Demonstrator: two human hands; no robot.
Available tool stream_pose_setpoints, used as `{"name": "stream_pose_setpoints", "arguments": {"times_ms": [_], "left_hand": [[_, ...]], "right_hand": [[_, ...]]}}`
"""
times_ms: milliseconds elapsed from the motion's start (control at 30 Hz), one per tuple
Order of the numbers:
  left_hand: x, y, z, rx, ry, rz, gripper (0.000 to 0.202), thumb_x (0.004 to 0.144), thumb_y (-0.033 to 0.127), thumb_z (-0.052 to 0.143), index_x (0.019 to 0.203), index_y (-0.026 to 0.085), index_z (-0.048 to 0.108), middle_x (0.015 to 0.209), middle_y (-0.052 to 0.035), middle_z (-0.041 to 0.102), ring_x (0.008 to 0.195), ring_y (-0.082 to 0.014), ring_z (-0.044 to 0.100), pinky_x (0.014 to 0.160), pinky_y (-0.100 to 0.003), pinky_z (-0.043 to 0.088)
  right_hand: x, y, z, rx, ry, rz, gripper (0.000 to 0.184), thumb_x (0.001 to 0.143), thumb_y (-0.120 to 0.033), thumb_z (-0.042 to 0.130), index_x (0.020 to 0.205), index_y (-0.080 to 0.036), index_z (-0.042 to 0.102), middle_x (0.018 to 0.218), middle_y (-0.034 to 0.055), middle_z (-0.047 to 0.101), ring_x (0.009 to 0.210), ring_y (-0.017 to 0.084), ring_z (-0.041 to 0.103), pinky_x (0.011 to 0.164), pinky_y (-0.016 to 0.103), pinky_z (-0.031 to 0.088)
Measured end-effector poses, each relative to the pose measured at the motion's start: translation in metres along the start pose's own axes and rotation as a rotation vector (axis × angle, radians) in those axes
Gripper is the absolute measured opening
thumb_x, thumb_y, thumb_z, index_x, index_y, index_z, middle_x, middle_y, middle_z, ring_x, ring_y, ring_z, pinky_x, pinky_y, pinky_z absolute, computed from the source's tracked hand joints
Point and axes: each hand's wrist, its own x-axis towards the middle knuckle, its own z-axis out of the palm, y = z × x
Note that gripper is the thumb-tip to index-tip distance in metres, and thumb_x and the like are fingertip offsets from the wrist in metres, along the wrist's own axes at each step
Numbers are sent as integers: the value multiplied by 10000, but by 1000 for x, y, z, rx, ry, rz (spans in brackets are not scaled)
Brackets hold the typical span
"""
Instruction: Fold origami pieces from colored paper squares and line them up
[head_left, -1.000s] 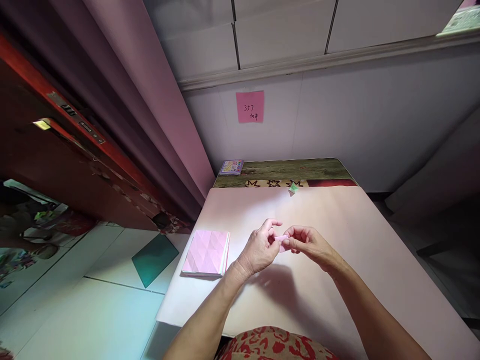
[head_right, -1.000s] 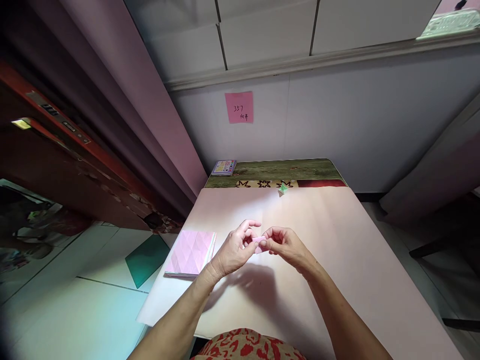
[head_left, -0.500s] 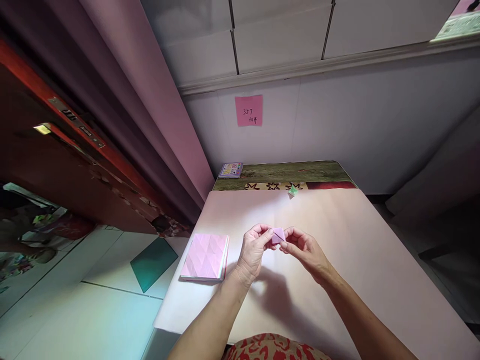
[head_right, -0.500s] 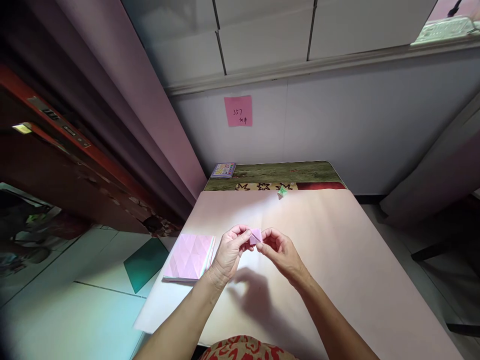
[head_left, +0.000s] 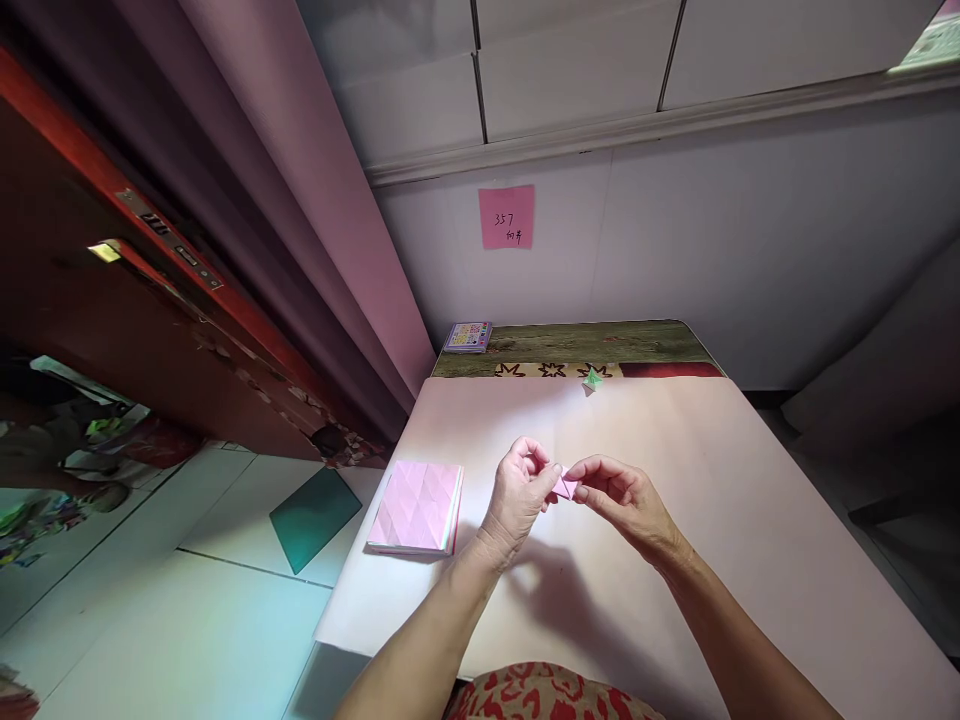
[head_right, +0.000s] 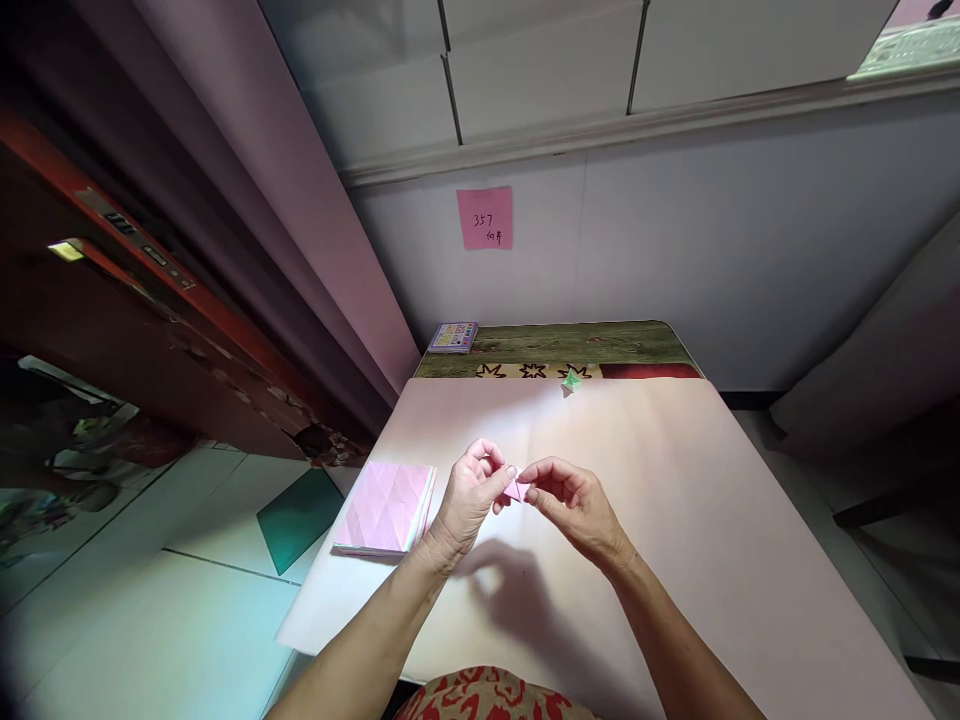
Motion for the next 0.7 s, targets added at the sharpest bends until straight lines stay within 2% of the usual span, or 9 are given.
{"name": "stream_pose_setpoints", "arguments": {"times_ms": [167,333,400,567,700], "left_hand": [[-3,2,-1,37,-33,32,337,761,446,720,780,157,549,624,2,600,544,-109,557,471,-208,406],[-12,11,-10,46,-224,53,391,712,349,797,992,135,628,921,-75,674,840,-168,648,763,-285,525],[-14,12,-12,98,-242,77,366,744,330,773,1019,135,631,964,-89,669,888,-180,651,821,-304,524],[-18,15,-8,216,-207,167,237,843,329,666,993,155,609,953,-80,670,845,-172,663,797,-302,529],[-21,21,-4,338,-175,271,134,901,315,571,873,186,546,846,-39,660,768,-152,660,740,-275,520]], "right_hand": [[0,4,-1,-3,17,-9,230,796,-390,761,900,-194,698,847,56,711,809,199,656,766,350,530],[-2,2,-2,18,94,-15,243,767,-402,785,877,-201,705,846,54,706,801,197,652,743,341,536],[-2,-2,-2,22,86,-5,247,762,-410,787,868,-201,709,846,58,705,806,203,655,752,349,543],[-3,-9,-2,32,50,5,239,766,-416,784,847,-206,706,827,58,710,797,209,665,763,366,552],[-4,-10,0,-1,46,-14,253,777,-447,766,802,-204,700,766,50,699,743,199,655,713,353,551]]}}
